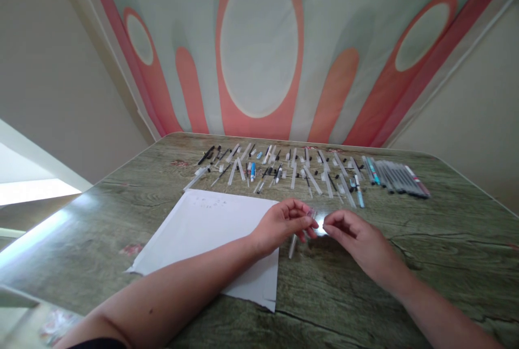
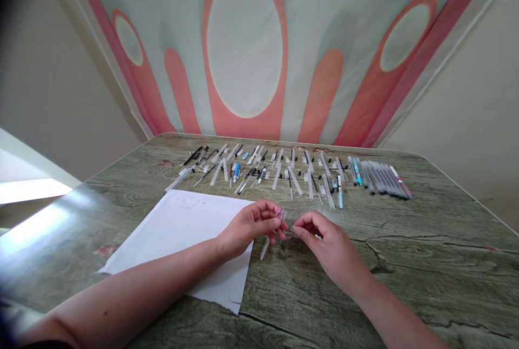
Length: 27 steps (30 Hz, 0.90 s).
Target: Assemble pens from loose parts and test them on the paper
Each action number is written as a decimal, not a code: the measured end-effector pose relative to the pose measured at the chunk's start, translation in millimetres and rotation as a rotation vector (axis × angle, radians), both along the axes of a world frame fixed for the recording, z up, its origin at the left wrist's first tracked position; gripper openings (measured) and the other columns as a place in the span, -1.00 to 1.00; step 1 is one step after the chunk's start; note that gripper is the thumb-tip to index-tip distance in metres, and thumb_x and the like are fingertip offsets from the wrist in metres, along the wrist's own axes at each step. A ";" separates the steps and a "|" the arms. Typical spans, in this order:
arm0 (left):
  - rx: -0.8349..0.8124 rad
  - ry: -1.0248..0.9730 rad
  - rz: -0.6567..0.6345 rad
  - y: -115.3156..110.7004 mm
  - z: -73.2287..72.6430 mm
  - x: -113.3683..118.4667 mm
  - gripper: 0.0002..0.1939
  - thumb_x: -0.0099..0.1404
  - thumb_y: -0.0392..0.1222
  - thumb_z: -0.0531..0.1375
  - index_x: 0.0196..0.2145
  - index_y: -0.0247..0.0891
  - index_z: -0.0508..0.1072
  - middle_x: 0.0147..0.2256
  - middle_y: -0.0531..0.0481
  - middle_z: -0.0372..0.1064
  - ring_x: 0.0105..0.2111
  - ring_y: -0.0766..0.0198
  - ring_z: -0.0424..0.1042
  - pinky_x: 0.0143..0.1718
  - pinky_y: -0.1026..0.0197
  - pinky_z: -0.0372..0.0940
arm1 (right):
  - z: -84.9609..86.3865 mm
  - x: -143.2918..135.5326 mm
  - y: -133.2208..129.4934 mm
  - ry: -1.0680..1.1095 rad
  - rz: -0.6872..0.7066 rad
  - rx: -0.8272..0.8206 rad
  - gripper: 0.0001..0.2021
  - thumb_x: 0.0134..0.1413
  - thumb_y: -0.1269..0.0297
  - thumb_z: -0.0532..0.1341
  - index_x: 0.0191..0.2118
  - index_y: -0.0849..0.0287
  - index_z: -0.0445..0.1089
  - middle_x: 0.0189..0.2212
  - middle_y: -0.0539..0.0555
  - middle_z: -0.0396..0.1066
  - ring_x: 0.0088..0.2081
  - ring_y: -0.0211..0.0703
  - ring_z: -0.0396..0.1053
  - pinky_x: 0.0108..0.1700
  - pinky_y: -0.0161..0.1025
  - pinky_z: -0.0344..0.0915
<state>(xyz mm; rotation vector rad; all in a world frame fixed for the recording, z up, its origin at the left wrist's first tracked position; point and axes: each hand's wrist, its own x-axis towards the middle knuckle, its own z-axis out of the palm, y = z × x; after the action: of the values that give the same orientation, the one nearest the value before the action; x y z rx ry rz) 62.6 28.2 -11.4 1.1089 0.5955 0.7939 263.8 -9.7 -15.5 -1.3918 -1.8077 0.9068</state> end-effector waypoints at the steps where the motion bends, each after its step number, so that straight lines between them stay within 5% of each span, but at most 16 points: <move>1: -0.012 0.002 -0.022 -1.1 0.7 0.3 -0.64 0.12 -0.10 0.29 -0.25 -0.33 0.26 -0.35 -0.13 0.43 -0.43 0.24 0.47 -0.48 0.28 0.27 | 1.4 0.7 0.0 0.076 -0.015 -0.033 -0.79 0.13 0.09 0.15 -0.24 0.11 0.35 -0.38 0.02 0.41 -0.34 -0.17 0.35 -0.30 -0.25 0.28; 5: -0.034 -0.001 -0.133 -5.2 2.3 1.2 -0.66 0.15 -0.11 0.27 -0.23 -0.33 0.26 -0.36 -0.14 0.45 -0.45 0.24 0.48 -0.46 0.26 0.30 | 1.9 3.2 1.0 0.308 -0.083 -0.085 -0.70 0.06 0.08 0.21 -0.12 0.12 0.38 -0.38 0.02 0.40 -0.37 -0.21 0.32 -0.30 -0.26 0.29; 12: -0.061 -0.004 -0.226 -6.0 3.9 1.1 -0.64 0.14 -0.11 0.28 -0.19 -0.32 0.29 -0.33 -0.13 0.46 -0.42 0.23 0.49 -0.41 0.22 0.32 | 4.6 1.5 0.9 0.616 -0.169 -0.095 -0.78 -0.05 0.16 0.32 -0.26 0.13 0.44 -0.45 0.01 0.39 -0.43 -0.25 0.31 -0.35 -0.27 0.31; 19: 0.058 0.002 -0.102 -6.0 5.8 1.5 -0.77 0.12 -0.22 0.30 -0.28 -0.35 0.38 -0.35 -0.07 0.44 -0.38 0.28 0.47 -0.38 0.28 0.27 | 6.6 0.6 -6.3 0.639 -0.127 -0.051 -0.85 -0.04 0.25 0.33 -0.28 0.10 0.45 -0.45 -0.01 0.42 -0.41 -0.26 0.35 -0.31 -0.28 0.33; 27: 0.033 -0.033 -0.143 -4.7 7.3 -0.7 -0.58 0.21 -0.20 0.22 0.04 -0.22 0.36 -0.31 -0.07 0.41 -0.31 0.23 0.46 -0.36 0.22 0.31 | 5.3 -2.3 -7.1 0.550 -0.102 -0.057 -0.82 -0.03 0.20 0.32 -0.29 0.13 0.44 -0.47 0.00 0.43 -0.39 -0.22 0.38 -0.30 -0.24 0.37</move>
<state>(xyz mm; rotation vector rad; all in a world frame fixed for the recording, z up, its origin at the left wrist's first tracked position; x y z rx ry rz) 61.9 23.5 -4.0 1.1538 0.4713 0.6985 261.5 -16.8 -10.1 -1.1129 -1.2940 1.1576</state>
